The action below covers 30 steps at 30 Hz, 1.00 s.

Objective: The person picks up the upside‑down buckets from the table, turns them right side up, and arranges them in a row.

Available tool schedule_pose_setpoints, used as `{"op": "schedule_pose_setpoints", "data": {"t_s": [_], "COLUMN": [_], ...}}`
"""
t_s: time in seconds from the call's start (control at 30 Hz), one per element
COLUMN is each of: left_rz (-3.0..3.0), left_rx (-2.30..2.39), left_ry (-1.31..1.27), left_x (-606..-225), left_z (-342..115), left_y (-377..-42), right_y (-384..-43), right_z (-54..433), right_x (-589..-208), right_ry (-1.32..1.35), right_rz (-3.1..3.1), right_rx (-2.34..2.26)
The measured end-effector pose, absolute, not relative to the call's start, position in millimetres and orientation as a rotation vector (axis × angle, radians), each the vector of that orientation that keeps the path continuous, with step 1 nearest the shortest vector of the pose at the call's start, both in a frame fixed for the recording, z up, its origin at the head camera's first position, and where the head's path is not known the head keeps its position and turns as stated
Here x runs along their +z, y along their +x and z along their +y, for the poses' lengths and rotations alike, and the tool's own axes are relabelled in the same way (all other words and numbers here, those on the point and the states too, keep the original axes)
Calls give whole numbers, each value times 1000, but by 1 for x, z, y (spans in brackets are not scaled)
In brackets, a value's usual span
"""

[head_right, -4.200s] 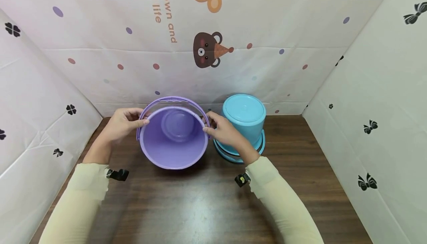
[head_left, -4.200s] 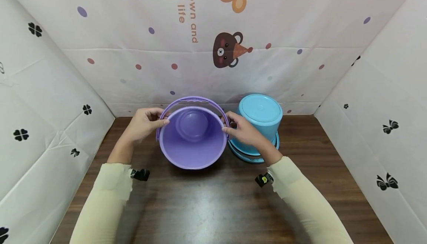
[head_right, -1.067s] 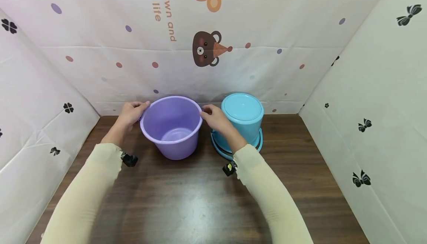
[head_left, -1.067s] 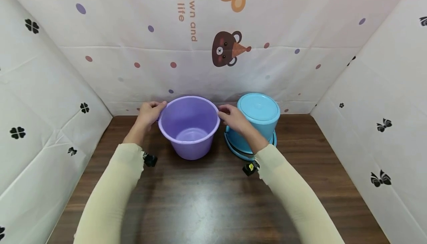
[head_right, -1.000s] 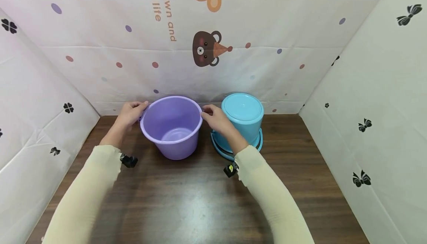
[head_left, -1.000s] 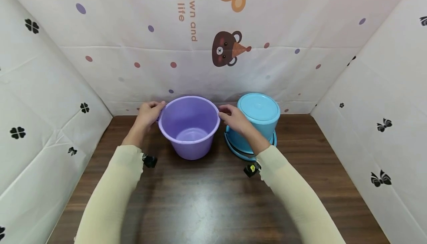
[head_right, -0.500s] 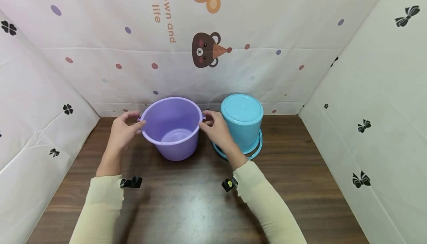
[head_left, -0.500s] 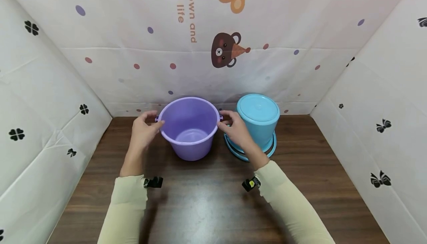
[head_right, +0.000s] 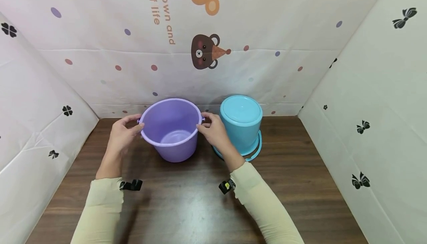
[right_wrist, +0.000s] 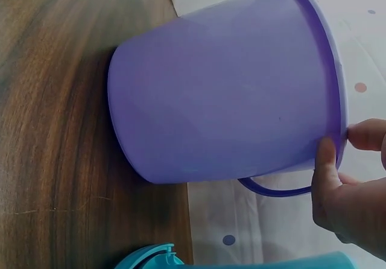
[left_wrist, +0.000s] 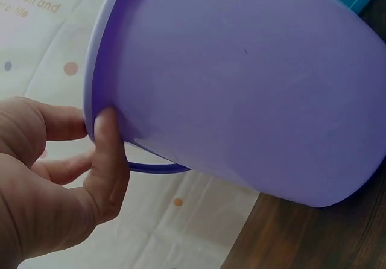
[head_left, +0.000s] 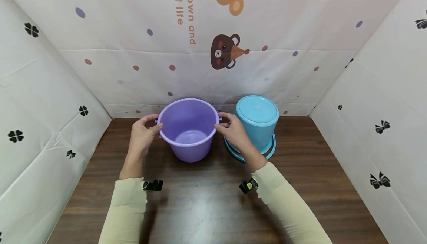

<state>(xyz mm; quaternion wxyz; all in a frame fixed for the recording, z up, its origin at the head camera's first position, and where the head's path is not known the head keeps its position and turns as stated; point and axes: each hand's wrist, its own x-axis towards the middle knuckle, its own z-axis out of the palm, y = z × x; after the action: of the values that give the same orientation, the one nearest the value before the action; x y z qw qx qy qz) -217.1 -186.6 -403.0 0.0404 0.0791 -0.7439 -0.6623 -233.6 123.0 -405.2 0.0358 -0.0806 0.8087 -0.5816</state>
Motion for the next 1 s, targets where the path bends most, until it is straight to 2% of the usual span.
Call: {"op": "schedule_pose_setpoints", "data": {"t_s": [0.43,1.0], "left_rz": [-2231,-2101], "left_rx": [-2119,-2221], "left_ry": [300,384], "left_x": [-400,-403], "left_z": [-185,-182], "left_y": [-232,-248], "right_y": [-246,-262], "right_z": [117,113], "right_x": [-401,-404], "right_ry": [-103,-93], "right_rz": [2323,2324], "right_rx": [-1923,-1970]}}
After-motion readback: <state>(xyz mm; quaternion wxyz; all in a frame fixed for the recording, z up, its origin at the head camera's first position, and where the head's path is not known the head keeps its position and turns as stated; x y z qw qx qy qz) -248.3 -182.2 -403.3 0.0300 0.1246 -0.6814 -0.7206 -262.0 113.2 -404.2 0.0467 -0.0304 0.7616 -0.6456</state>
